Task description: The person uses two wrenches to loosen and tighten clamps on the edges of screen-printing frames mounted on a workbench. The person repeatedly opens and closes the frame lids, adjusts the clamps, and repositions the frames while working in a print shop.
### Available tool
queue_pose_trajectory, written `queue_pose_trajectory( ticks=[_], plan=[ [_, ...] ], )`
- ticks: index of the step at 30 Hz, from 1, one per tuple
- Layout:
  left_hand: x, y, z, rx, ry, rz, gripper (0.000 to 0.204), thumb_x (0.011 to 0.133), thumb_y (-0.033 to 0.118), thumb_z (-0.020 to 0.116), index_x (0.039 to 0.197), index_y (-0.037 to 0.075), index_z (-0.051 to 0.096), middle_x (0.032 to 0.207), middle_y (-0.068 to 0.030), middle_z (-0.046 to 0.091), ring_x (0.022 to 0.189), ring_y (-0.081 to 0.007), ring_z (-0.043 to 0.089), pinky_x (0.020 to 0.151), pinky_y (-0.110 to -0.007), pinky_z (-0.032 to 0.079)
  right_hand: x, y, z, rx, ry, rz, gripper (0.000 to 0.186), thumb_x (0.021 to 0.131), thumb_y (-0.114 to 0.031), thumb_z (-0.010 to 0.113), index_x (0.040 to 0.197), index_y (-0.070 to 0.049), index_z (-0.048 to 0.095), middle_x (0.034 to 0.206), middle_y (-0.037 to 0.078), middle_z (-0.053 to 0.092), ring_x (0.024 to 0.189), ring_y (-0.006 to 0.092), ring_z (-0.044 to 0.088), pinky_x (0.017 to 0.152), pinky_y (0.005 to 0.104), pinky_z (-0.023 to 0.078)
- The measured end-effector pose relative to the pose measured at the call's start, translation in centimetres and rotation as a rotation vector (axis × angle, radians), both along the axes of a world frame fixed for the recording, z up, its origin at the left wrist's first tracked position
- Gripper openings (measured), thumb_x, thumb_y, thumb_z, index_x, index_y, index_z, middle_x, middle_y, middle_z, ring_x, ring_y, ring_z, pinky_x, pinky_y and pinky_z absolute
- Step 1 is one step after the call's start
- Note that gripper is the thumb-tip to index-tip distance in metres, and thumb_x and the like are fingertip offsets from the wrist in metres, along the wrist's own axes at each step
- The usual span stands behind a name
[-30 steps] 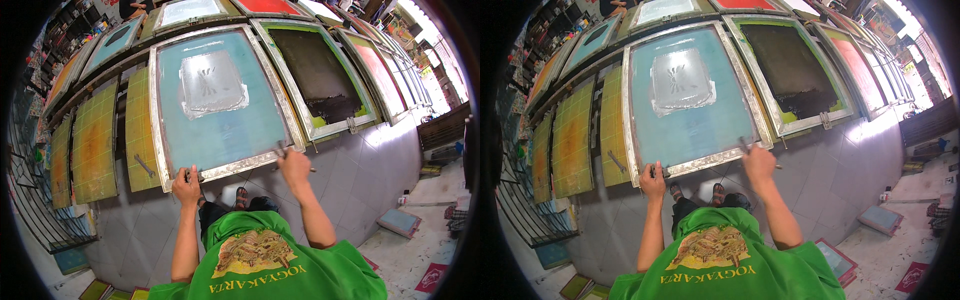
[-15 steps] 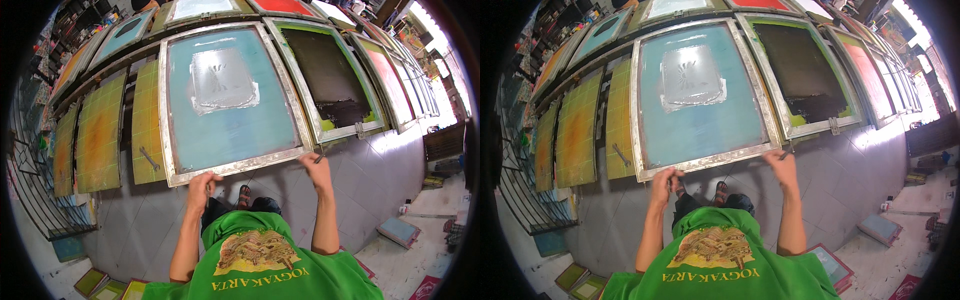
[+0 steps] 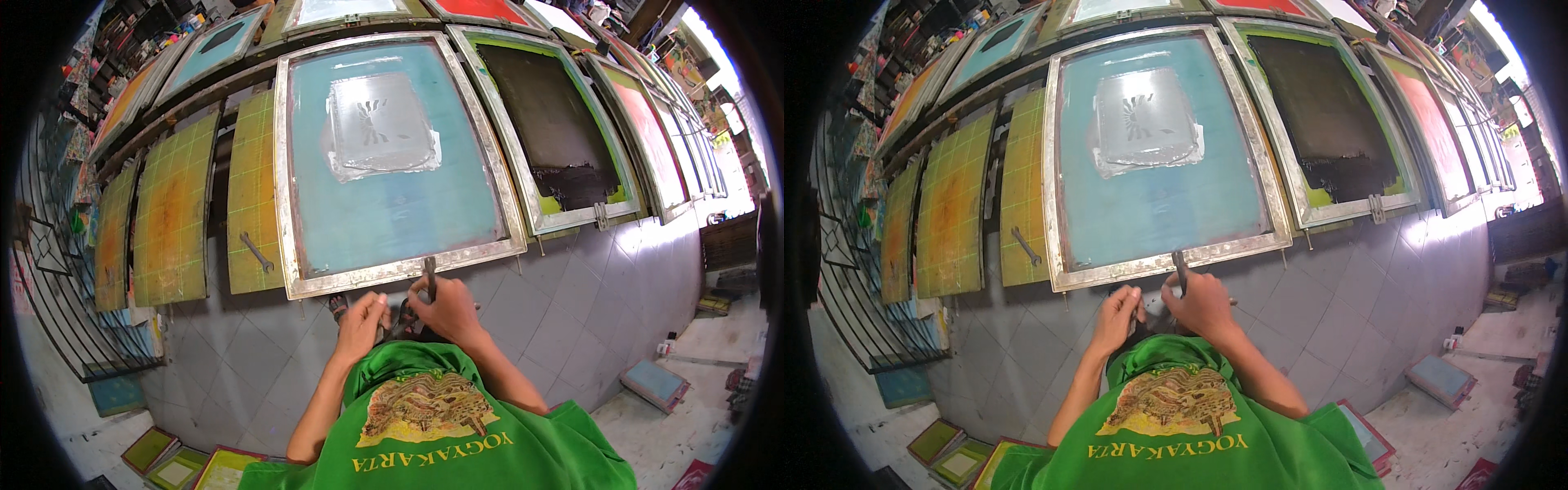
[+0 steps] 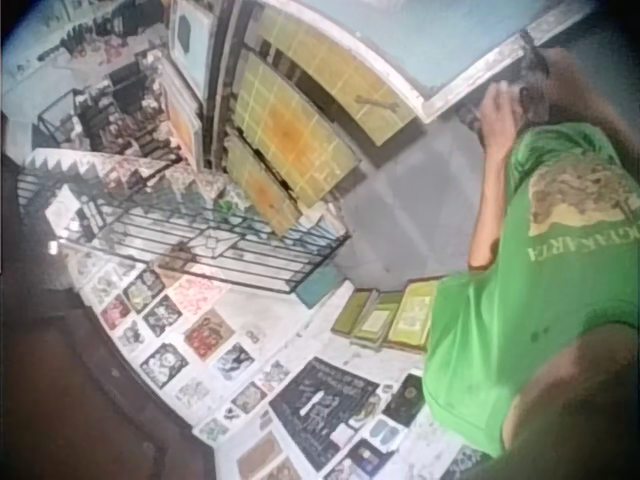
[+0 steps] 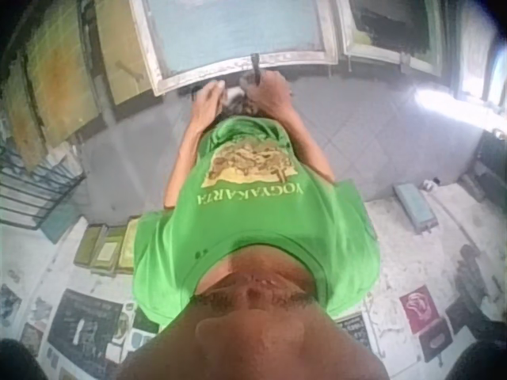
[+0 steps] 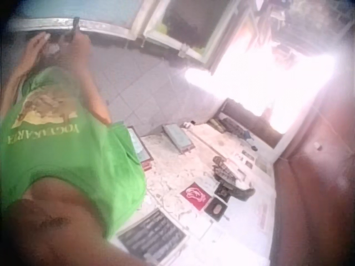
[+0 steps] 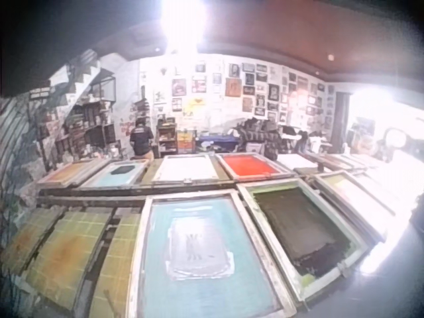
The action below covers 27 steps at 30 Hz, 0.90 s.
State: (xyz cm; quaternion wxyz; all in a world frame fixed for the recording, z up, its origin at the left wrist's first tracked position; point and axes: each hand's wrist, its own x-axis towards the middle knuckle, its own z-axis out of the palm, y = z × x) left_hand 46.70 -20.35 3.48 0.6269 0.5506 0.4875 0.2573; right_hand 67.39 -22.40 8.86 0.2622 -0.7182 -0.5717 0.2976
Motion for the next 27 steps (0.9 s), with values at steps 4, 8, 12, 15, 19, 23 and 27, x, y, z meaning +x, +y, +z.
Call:
queue_pose_trajectory(
  ticks=[4,8,12,15,19,23,27],
  plan=[
    [0.4,2.7,0.4,0.454,0.306,0.289,0.042,0.11,0.033,0.057,0.084,-0.001,0.06,0.068,-0.0211,0.058,0.061,-0.0416,0.057,0.061,-0.047,0.044,-0.1,2.1,-3.2,0.109,-0.3,-0.03,0.026,0.09,-0.03,0.074,0.086,-0.005,0.07,0.069,0.019,0.069,0.066,0.0431,0.069,0.062,0.0523,0.055],
    [-0.2,4.3,-1.4,0.479,0.485,0.342,0.042,0.109,0.032,0.058,0.081,0.0,0.057,0.066,-0.0209,0.058,0.062,-0.0452,0.057,0.06,-0.052,0.041,-0.8,2.8,-4.5,0.091,-0.335,-0.026,0.025,0.089,-0.029,0.072,0.084,-0.004,0.07,0.067,0.019,0.068,0.066,0.042,0.069,0.063,0.0524,0.056],
    [-0.2,4.3,-1.6,0.494,0.474,0.363,0.042,0.109,0.033,0.059,0.081,0.001,0.057,0.065,-0.0206,0.058,0.061,-0.0447,0.057,0.059,-0.052,0.041,0.0,2.9,-4.6,0.108,-0.332,0.027,0.024,0.089,-0.027,0.071,0.084,-0.003,0.07,0.066,0.02,0.067,0.065,0.0412,0.069,0.062,0.0524,0.056],
    [0.2,4.4,-1.7,0.5,0.494,0.369,0.042,0.108,0.033,0.059,0.081,0.001,0.058,0.065,-0.0201,0.059,0.062,-0.0445,0.059,0.059,-0.052,0.042,0.0,3.2,-5.0,0.1,-0.396,0.056,0.024,0.088,-0.027,0.072,0.085,-0.003,0.071,0.068,0.019,0.069,0.064,0.0406,0.07,0.062,0.052,0.056],
    [0.6,4.1,-1.6,0.549,0.57,0.364,0.039,0.107,0.032,0.06,0.082,0.002,0.059,0.07,-0.0203,0.065,0.067,-0.0446,0.065,0.061,-0.052,0.048,-0.1,3.3,-5.1,0.082,-0.617,0.076,0.025,0.083,-0.027,0.078,0.087,-0.003,0.072,0.075,0.02,0.072,0.069,0.0404,0.072,0.065,0.0526,0.057],
    [0.1,4.0,-2.2,0.553,0.65,0.349,0.035,0.106,0.032,0.061,0.086,0.004,0.062,0.076,-0.0208,0.07,0.072,-0.0447,0.069,0.065,-0.053,0.052,4.7,3.1,-2.7,-0.13,-0.582,0.061,0.028,0.08,-0.025,0.081,0.095,-0.002,0.074,0.083,0.022,0.074,0.081,0.0412,0.073,0.074,0.0536,0.058],
    [0.1,3.8,-1.8,0.547,0.573,0.413,0.035,0.105,0.031,0.062,0.083,0.004,0.061,0.067,-0.0194,0.065,0.065,-0.0444,0.065,0.061,-0.052,0.048,13.7,1.1,-4.1,-0.083,-0.744,-0.167,0.028,0.08,-0.027,0.083,0.091,-0.002,0.074,0.084,0.021,0.074,0.082,0.0423,0.073,0.074,0.0535,0.058]
  ],
)
